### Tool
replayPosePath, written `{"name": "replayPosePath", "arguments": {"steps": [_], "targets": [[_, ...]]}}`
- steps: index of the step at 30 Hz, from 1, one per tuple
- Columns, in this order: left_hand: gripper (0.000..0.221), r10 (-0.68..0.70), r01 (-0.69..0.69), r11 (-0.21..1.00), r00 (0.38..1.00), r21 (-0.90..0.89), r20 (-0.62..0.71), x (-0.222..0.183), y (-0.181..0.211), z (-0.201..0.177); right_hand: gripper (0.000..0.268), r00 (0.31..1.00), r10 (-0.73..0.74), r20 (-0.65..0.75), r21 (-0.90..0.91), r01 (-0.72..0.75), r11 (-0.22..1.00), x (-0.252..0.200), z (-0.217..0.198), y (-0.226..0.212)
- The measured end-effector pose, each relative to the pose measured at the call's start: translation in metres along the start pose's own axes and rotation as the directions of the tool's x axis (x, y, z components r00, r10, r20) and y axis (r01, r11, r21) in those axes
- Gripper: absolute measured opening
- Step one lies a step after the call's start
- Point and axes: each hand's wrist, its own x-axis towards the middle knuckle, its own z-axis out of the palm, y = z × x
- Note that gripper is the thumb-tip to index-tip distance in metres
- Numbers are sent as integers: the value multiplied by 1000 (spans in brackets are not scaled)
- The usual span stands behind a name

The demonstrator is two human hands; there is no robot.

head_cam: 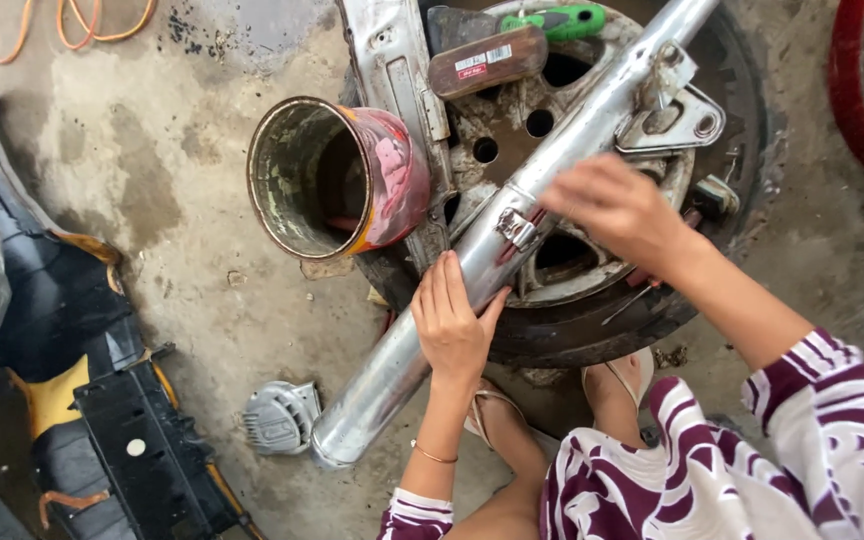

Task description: The person scrubs a silver metal pipe resting on a tire using a small reddish-brown tool. They repeatedly dip the tool into a bucket of liquid and continue scrubbing the pipe's surface.

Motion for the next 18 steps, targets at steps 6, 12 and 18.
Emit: {"name": "replayPosePath", "arguments": {"steps": [6,12,18], "targets": [[88,-1,1,1000,1000,-1,-2,-1,0,2,19,995,21,101,-75,-14,997,-16,-6,29],[89,-3,3,1000,1000,8,6,0,0,1,25,990,85,110,35,-89,995,-16,-5,28],[87,7,-7,1000,1000,6,11,-1,-1,2,31,988,67,142,95,-81,992,4,-16,-4]]}}
